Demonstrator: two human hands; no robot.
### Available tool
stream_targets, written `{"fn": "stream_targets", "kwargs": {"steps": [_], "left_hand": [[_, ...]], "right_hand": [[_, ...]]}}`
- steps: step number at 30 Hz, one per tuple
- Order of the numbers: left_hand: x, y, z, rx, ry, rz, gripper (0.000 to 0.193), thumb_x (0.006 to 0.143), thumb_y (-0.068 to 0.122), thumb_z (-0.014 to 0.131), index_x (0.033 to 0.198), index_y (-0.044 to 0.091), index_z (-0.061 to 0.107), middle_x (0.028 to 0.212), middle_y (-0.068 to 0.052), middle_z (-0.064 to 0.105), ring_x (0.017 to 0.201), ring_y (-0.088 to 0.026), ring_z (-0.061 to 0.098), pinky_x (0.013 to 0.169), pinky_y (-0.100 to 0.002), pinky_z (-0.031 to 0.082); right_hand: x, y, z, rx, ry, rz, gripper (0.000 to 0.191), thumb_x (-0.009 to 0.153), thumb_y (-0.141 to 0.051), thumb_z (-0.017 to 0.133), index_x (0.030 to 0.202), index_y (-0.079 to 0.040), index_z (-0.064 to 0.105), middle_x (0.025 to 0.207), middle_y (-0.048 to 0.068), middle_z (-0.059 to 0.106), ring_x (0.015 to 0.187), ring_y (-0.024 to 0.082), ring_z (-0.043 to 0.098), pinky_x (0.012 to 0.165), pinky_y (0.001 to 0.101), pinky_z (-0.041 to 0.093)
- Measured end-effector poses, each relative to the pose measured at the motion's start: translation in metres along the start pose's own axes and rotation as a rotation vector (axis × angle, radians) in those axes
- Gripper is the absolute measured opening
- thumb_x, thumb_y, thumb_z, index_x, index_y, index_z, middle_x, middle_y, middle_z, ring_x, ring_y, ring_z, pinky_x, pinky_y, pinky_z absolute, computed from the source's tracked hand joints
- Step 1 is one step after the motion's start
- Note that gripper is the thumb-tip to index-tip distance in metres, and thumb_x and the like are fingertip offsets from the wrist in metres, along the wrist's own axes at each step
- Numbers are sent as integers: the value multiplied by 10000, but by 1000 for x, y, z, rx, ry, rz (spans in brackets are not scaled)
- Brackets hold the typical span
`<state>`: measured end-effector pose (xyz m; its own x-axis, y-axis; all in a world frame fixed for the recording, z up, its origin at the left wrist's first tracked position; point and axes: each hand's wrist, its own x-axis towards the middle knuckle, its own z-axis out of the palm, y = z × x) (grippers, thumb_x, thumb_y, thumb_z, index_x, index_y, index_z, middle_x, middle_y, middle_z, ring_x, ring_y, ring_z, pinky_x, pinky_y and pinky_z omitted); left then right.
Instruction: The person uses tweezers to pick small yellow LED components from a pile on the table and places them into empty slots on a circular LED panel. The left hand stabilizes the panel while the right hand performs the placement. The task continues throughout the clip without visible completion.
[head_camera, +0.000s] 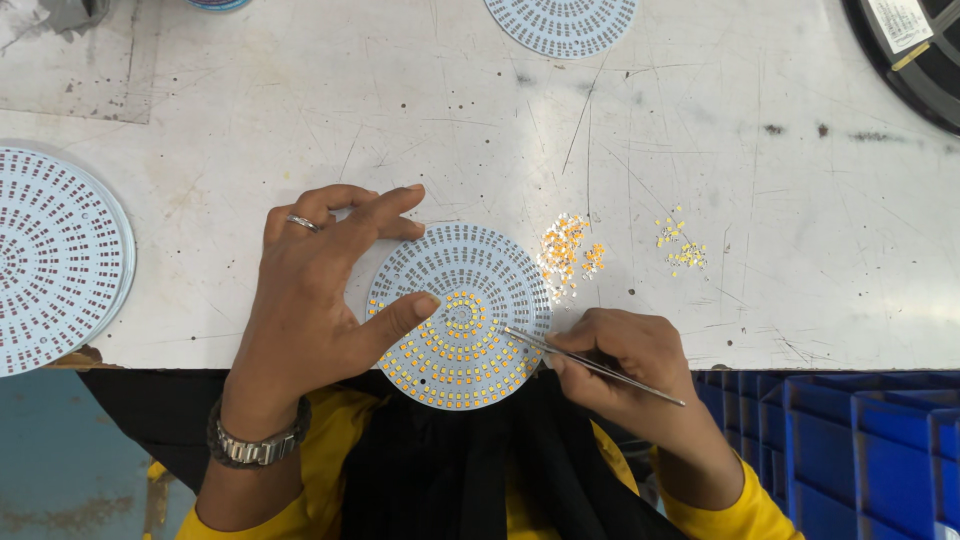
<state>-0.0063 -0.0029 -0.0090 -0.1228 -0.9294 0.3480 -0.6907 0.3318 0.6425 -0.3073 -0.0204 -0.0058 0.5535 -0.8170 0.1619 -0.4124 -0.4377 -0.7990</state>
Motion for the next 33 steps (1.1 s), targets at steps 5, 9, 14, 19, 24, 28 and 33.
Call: {"fn": "stream_targets", "kwargs": {"steps": [5,9,14,19,24,28,33], "left_hand": [[0,0,0,7,2,3,756,903,625,660,1455,114,587,1119,3,787,1292,-269,550,1076,-460,304],[0,1,-1,5,4,4,754,903,618,665,1453,108,587,1124,0,786,1292,-267,550,1076,-461,304],[1,3,-3,-12,1,-7,754,897,608,676,1447,99,589,1115,4,789,1276,-256,553,1076,-450,302],[1,5,-4,-18,-5,-18,750,897,596,677,1444,89,594,1108,-4,788,1299,-253,548,1075,-444,297],[0,4,-4,-10,-16,5,765,885,598,673,1446,85,590,1123,-9,790,1307,-267,537,1078,-451,287],[-2,3,-3,-5,0,-3,758,899,599,673,1450,86,589,1166,-30,769,1325,-272,543,1104,-463,289],[-4,3,-3,-37,27,-43,748,897,559,697,1459,81,572,1100,-7,764,1307,-267,552,1094,-458,303]], "right_hand": [[3,-3,1,11,-19,-65,120,807,-98,788,878,-29,719,642,34,626,531,106,601,493,248,427],[5,-4,1,28,-29,-68,118,813,-90,787,876,-32,706,648,24,633,543,102,617,500,249,441],[-3,3,2,16,-13,-50,124,793,-83,801,861,-32,711,639,25,625,512,89,580,477,244,412],[-22,18,-6,283,189,80,114,842,-33,753,932,27,715,725,40,649,611,79,547,555,224,399],[-46,27,-21,288,382,137,142,886,-21,755,997,49,699,844,66,665,715,81,569,666,215,438],[-57,29,-27,248,398,172,172,875,18,753,1031,57,692,904,113,714,778,114,673,733,226,542],[-61,28,-36,223,348,150,192,869,44,734,1053,71,686,931,149,746,842,168,754,781,266,619]]}}
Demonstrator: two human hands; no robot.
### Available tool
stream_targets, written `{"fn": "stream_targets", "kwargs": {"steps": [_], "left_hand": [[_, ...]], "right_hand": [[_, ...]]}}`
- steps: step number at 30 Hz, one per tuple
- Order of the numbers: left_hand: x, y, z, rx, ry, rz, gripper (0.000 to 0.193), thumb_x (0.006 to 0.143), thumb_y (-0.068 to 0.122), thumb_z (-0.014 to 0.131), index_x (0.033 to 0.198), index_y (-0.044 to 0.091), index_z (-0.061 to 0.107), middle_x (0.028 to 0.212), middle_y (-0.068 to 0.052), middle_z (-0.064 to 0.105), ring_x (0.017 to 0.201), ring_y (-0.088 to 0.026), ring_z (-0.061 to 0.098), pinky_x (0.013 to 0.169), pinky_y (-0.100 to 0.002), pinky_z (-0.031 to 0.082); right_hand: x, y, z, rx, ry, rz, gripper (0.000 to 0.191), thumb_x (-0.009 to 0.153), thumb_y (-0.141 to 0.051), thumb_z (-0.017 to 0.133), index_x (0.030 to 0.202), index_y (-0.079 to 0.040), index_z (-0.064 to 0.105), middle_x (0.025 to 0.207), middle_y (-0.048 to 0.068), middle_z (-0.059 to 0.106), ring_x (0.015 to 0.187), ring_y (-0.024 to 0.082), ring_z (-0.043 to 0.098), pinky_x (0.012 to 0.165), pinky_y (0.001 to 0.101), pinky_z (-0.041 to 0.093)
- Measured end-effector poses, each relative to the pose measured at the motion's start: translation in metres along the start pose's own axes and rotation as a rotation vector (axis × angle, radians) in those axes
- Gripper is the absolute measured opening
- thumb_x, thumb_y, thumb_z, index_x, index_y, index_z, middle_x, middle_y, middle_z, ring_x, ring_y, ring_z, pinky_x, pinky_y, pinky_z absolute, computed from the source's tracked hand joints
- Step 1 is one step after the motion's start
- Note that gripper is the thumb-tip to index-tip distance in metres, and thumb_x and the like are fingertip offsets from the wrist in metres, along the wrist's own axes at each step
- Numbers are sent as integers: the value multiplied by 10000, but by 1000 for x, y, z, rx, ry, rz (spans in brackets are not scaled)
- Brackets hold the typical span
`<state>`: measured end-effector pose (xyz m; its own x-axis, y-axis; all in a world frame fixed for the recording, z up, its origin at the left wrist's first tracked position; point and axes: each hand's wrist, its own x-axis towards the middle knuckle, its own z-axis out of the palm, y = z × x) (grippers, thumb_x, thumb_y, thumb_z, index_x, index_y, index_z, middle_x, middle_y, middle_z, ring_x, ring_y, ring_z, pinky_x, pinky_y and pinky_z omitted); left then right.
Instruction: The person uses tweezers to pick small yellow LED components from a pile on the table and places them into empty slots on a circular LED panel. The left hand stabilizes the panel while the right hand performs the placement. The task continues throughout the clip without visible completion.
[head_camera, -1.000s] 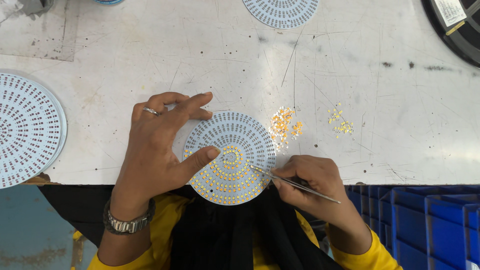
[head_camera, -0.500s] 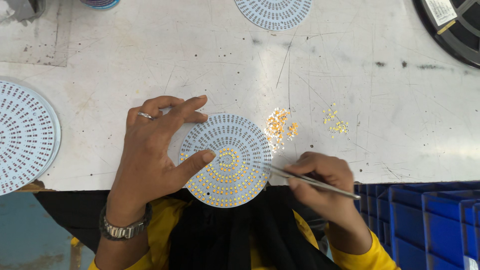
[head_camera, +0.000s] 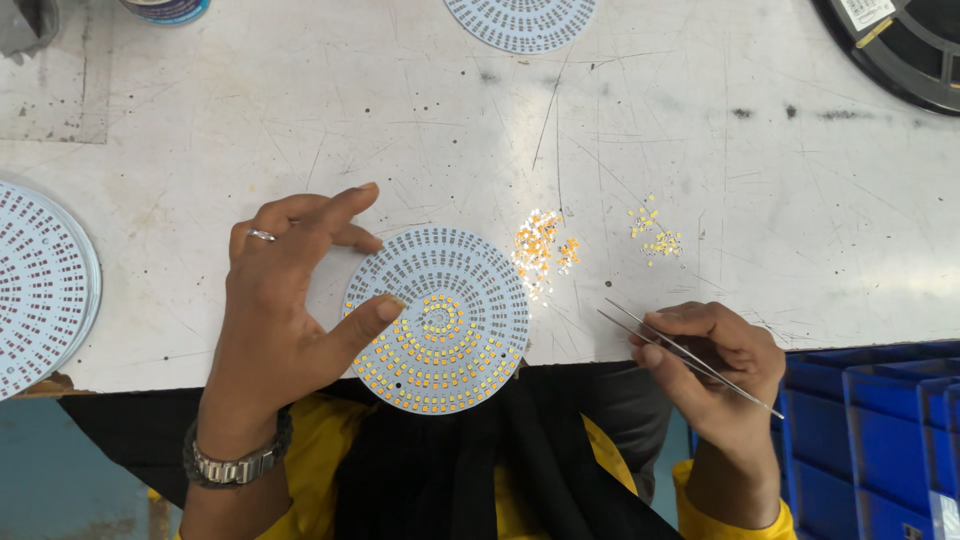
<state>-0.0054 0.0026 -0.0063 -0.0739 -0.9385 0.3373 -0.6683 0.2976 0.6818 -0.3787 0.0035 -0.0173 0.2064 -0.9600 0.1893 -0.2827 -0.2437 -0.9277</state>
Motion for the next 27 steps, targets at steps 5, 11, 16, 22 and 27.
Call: {"fn": "stream_targets", "kwargs": {"steps": [5,11,16,22,27], "left_hand": [[3,3,-2,29,-11,11,735,884,512,715,1455,78,555,1143,-2,769,1296,-264,540,1092,-439,301],[5,5,-3,56,-35,-12,756,829,510,715,1436,89,553,1142,1,758,1303,-268,527,1070,-433,284],[2,4,-3,58,-49,-21,745,833,522,693,1429,96,559,1160,2,754,1330,-251,526,1113,-435,284],[1,4,-4,67,-74,-36,741,841,542,671,1419,90,566,1179,0,748,1358,-252,511,1139,-444,274],[1,4,-4,65,-86,-40,753,834,555,670,1412,83,566,1176,-1,748,1359,-261,505,1134,-452,267]], "right_hand": [[6,-7,-2,5,-42,46,161,853,29,714,1010,63,699,932,141,760,806,166,765,740,253,622],[19,-19,4,-307,-115,32,162,775,-64,755,920,4,733,783,59,756,592,82,679,535,204,498],[30,-20,13,-380,-144,-18,133,761,-95,779,858,-19,729,646,49,646,496,112,585,473,255,415],[34,-15,35,-332,-119,-126,130,768,-88,784,834,-34,686,648,48,623,515,125,589,484,256,422],[36,-15,36,-328,-120,-180,158,790,-95,796,874,-21,683,713,57,670,564,121,633,508,245,455]]}}
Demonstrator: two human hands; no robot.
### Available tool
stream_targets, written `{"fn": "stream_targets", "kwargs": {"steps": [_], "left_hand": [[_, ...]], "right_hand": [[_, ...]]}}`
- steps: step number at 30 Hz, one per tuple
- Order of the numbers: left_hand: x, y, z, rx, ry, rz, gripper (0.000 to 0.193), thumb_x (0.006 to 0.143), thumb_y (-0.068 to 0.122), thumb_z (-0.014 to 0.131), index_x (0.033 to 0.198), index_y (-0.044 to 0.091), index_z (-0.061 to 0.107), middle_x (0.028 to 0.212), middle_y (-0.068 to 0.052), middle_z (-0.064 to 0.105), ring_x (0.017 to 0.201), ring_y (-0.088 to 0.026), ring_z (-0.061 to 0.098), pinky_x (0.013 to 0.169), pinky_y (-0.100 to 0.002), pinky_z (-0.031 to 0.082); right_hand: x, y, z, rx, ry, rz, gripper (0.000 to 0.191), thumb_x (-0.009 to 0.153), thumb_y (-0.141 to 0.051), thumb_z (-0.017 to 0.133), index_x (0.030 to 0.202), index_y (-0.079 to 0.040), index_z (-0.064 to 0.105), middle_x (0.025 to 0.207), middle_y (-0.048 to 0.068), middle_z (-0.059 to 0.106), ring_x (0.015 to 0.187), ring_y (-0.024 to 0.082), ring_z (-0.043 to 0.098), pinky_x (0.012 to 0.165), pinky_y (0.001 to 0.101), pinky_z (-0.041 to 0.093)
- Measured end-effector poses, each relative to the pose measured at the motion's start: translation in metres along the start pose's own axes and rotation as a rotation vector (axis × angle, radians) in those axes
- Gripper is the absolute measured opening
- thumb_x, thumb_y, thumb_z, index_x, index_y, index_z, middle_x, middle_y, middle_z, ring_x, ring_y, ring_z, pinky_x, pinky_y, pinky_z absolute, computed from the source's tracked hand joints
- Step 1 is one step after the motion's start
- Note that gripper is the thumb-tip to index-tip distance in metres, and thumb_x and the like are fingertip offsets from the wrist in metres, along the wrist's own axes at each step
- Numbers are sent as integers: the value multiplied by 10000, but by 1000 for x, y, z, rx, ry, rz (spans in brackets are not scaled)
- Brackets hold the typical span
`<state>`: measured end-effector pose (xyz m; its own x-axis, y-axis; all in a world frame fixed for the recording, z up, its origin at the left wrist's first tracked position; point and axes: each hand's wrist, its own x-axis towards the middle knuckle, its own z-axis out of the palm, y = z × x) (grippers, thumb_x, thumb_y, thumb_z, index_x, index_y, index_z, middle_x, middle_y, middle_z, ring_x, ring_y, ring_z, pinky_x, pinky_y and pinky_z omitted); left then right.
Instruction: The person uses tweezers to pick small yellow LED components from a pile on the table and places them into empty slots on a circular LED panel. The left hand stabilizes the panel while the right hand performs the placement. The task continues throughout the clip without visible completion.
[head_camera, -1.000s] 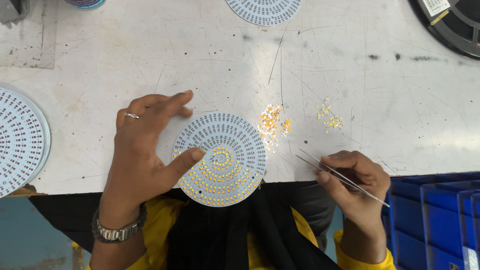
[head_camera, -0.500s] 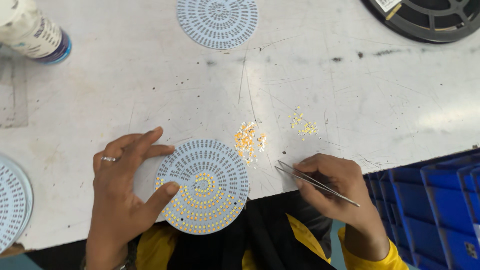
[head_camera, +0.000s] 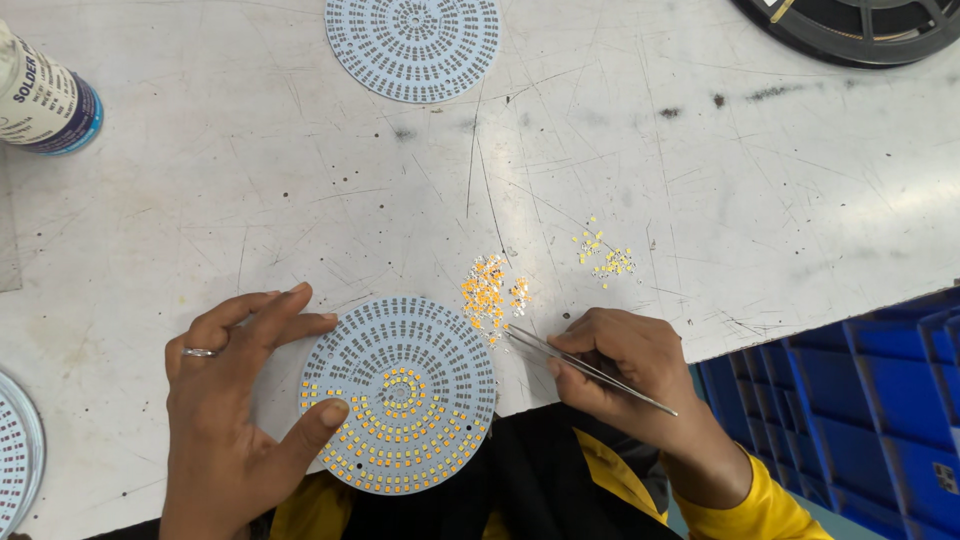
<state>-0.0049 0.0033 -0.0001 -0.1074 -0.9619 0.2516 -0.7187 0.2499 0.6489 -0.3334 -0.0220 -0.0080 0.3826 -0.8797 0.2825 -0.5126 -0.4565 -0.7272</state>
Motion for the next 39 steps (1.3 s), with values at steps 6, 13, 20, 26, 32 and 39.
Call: {"fn": "stream_targets", "kwargs": {"steps": [6,13,20,26,32,39], "left_hand": [[1,3,-1,-2,4,5,743,821,524,688,1411,88,567,1167,-4,751,1360,-269,511,1140,-452,265],[2,3,-2,-9,17,30,749,825,500,718,1431,85,570,1181,-13,755,1337,-269,529,1112,-440,282],[1,1,0,-33,32,42,750,876,537,716,1450,76,573,1147,1,775,1335,-243,541,1115,-427,276],[1,0,1,-33,38,45,759,895,573,696,1451,71,576,1144,-3,776,1340,-242,542,1109,-426,281],[0,-2,3,-33,48,55,758,913,598,669,1460,81,581,1137,1,779,1354,-253,535,1123,-430,280],[-1,-3,4,-41,51,56,762,912,609,668,1458,85,581,1139,2,780,1359,-249,537,1119,-432,280]], "right_hand": [[-2,2,0,15,-20,36,153,794,-94,800,873,-10,700,718,58,688,546,111,626,491,241,450],[-9,4,-6,106,-17,107,125,782,-78,781,835,3,701,676,60,660,525,129,594,487,265,424],[-15,-1,-1,172,-144,-230,122,792,-66,764,801,-34,647,692,43,650,587,159,666,513,269,489],[-20,-11,13,110,-101,-304,139,792,-67,767,827,-13,644,675,69,617,570,180,637,493,294,462],[-22,-11,13,79,-109,-278,135,792,-96,759,818,-27,647,671,68,622,540,170,612,478,288,447],[-22,-8,9,73,-140,-276,134,789,-100,761,801,-34,645,658,63,613,541,165,613,482,282,453]]}}
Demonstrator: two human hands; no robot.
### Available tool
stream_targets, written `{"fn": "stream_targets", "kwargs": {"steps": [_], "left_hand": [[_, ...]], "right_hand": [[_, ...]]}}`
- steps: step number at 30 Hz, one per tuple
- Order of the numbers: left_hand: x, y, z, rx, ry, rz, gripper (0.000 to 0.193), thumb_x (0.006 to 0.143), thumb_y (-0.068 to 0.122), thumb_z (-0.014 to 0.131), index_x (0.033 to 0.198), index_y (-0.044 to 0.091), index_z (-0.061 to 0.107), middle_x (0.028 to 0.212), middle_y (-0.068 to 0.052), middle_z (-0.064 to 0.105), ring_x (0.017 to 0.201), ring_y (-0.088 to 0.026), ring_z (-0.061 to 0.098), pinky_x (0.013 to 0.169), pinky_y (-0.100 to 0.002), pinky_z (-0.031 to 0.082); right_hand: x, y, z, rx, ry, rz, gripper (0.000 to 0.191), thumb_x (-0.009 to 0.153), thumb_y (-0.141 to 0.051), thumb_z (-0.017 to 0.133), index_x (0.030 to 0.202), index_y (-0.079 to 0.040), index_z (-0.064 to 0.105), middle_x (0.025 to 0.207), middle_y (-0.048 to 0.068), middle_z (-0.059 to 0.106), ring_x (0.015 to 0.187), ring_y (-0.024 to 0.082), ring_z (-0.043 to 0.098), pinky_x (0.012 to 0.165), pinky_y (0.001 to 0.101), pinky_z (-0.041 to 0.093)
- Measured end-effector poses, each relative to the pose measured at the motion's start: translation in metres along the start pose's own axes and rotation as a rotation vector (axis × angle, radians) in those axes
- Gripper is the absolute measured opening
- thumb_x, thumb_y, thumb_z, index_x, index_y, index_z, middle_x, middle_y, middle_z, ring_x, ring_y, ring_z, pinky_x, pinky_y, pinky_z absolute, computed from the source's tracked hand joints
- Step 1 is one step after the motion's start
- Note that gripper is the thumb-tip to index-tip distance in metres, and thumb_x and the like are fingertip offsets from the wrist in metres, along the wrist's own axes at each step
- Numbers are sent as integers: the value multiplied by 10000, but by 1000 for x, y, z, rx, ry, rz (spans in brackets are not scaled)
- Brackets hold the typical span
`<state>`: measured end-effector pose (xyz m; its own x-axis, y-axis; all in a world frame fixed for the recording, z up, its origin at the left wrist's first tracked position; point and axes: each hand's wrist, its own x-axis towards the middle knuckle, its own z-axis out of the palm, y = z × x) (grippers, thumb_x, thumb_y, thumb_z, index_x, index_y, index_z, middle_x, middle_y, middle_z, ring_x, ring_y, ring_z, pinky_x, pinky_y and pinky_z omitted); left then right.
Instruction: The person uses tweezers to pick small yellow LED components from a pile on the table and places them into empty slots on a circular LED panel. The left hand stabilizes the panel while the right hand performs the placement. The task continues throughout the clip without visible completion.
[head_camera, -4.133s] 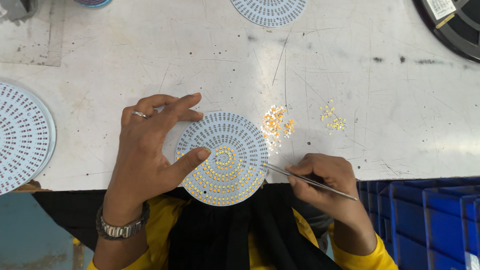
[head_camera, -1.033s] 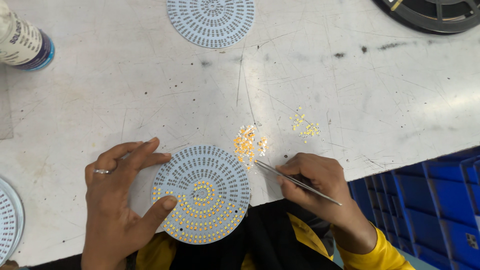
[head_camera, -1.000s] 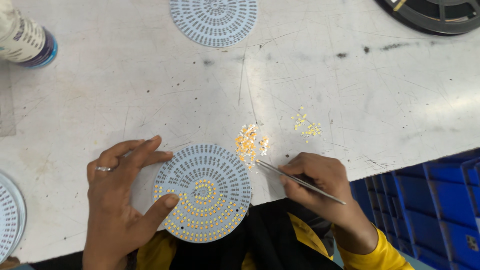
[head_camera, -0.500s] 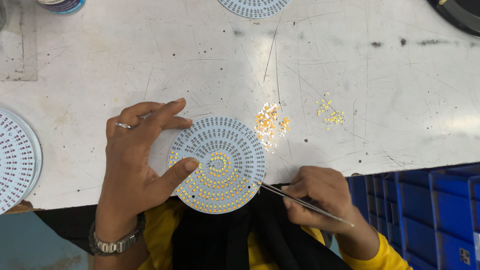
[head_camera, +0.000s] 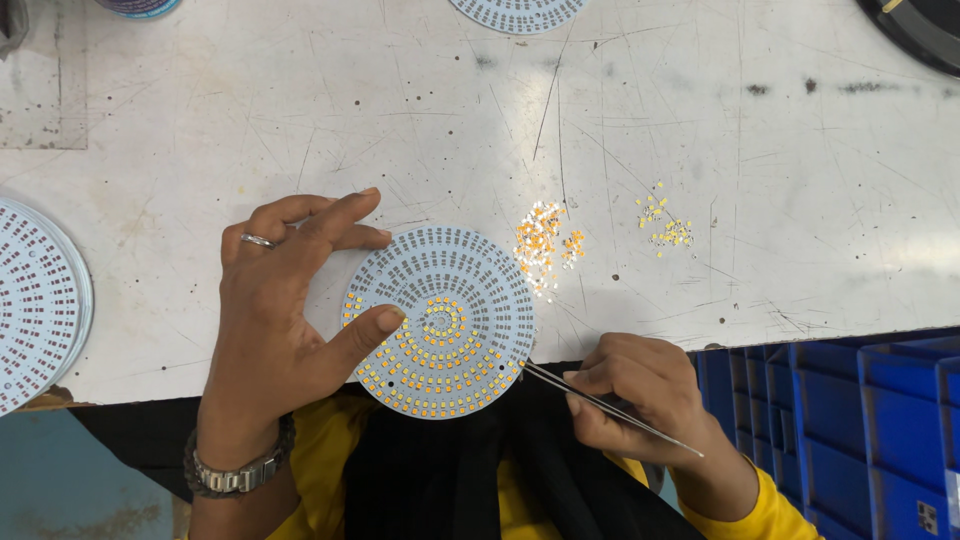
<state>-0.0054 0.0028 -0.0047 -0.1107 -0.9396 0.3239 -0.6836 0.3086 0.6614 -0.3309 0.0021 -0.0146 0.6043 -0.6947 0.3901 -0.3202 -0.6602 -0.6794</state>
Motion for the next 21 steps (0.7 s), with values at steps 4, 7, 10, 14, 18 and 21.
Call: {"fn": "stream_targets", "kwargs": {"steps": [4,7,10,14,18,21], "left_hand": [[0,0,0,6,-1,7,755,914,594,672,1459,80,575,1130,0,783,1349,-249,539,1114,-437,276],[1,2,-1,13,-5,-5,745,903,576,677,1451,81,575,1133,-1,778,1331,-251,540,1093,-433,284],[4,4,-3,28,-15,-16,751,876,564,682,1439,79,573,1148,-2,770,1311,-262,535,1068,-435,286],[5,5,-2,44,-13,-14,744,860,554,677,1433,91,572,1162,2,758,1335,-275,524,1109,-455,278],[4,3,-1,46,-25,-22,759,851,566,667,1437,95,559,1166,0,757,1343,-281,515,1100,-458,273],[2,3,-1,48,-27,-29,762,854,574,662,1441,101,554,1166,3,755,1353,-276,511,1111,-461,270]], "right_hand": [[1,-1,0,20,-12,3,136,792,-103,766,813,-28,654,668,58,626,559,164,632,494,281,466],[2,-3,0,28,-23,14,135,794,-103,766,805,-35,650,664,50,618,566,174,640,502,285,478],[6,-1,-9,50,11,83,130,813,-114,766,815,-49,654,717,50,657,598,160,665,534,264,503],[13,8,-18,-22,109,468,130,784,-103,777,829,-9,700,638,45,642,508,123,580,486,253,446],[18,13,-19,-24,138,470,130,792,-95,776,844,-10,692,664,33,663,523,82,576,494,228,442],[17,13,-19,-39,125,436,128,788,-90,776,839,-12,688,662,35,659,514,83,571,490,231,435]]}}
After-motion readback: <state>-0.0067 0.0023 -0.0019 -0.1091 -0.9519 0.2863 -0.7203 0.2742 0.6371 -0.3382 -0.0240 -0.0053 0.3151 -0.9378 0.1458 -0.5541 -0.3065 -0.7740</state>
